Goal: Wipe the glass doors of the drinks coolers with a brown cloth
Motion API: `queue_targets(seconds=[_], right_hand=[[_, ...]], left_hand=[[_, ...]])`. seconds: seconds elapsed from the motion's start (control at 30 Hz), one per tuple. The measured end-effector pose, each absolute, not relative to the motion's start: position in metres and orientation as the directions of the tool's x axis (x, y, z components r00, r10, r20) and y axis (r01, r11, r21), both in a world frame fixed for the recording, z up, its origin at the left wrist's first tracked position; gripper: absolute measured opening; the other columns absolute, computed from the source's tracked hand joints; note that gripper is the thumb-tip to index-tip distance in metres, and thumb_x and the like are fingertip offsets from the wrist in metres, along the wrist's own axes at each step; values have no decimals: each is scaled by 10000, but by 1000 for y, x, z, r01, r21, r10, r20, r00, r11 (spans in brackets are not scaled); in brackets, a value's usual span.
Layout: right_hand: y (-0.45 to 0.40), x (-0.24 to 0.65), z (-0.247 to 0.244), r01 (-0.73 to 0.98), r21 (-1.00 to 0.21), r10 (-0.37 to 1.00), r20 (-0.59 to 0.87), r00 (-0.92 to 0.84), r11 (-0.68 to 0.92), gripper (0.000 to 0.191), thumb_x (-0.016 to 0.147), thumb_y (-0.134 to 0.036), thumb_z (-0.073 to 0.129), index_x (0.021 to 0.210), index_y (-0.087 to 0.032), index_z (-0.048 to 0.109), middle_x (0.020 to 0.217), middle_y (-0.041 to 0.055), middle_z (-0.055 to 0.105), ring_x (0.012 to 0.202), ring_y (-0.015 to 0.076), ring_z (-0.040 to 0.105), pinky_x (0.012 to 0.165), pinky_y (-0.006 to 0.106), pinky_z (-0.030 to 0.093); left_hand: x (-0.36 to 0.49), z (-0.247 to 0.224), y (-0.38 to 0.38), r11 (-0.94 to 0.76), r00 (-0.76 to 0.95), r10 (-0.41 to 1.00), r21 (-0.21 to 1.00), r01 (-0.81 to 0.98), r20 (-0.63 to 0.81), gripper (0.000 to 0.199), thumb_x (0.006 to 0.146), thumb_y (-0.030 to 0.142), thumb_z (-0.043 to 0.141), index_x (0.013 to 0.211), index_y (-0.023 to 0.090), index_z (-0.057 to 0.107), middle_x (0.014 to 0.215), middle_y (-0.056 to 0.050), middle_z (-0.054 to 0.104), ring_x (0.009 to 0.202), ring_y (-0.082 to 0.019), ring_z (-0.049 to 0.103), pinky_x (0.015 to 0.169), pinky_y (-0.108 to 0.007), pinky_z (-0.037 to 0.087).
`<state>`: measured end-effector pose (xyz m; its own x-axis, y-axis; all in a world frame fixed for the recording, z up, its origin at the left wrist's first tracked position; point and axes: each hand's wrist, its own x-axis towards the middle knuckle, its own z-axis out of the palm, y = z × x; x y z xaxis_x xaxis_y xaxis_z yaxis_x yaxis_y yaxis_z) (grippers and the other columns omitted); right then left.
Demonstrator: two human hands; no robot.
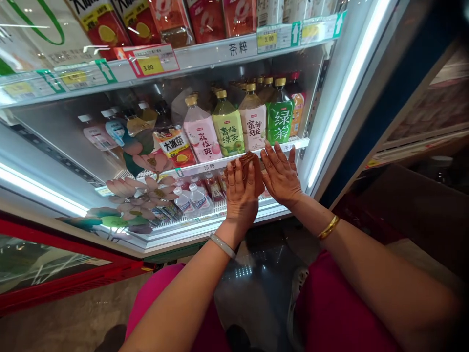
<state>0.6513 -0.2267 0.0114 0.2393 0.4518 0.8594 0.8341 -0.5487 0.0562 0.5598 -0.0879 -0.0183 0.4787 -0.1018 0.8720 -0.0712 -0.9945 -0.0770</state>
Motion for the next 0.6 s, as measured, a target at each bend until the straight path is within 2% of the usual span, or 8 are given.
queue_targets(seconds=[0.2,0.3,0.43,0.6], right_hand=[[-235,659,7,828,48,459,849,260,-558,742,1038,-200,394,1650,-270,-20,1701,41,231,1610,193,82,1337,580,58],[-239,660,10,823,22,456,841,292,-568,752,1042,-227,397,1645,-269,-52,1709,41,195,1611,205,75,1335,591,46],[-244,662,16,810,-11,427,845,322,-587,754,1048,-271,405,1644,-271,-57,1715,42,169,1611,216,51,1331,599,32],[-248,664,16,794,-33,442,817,372,-607,686,1053,-248,358,1651,-265,23,1708,36,197,1609,209,77,1337,593,45]], left_hand=[[568,-42,-102,-993,492,-109,-76,-86,864,893,917,42,563,1663,161,87,1706,-209,8,1597,-351,-17,1275,-638,232],[571,-35,-102,-991,489,-117,-72,-109,864,884,930,58,561,1666,182,87,1713,-188,3,1600,-347,-22,1283,-640,192],[573,-20,-105,-993,504,-63,-6,-114,862,854,943,95,569,1664,175,118,1720,-173,-20,1600,-344,-50,1298,-632,137],[578,-32,-111,-988,482,-132,-74,-137,866,855,919,68,562,1660,180,151,1718,-184,53,1605,-334,-8,1292,-625,182]])
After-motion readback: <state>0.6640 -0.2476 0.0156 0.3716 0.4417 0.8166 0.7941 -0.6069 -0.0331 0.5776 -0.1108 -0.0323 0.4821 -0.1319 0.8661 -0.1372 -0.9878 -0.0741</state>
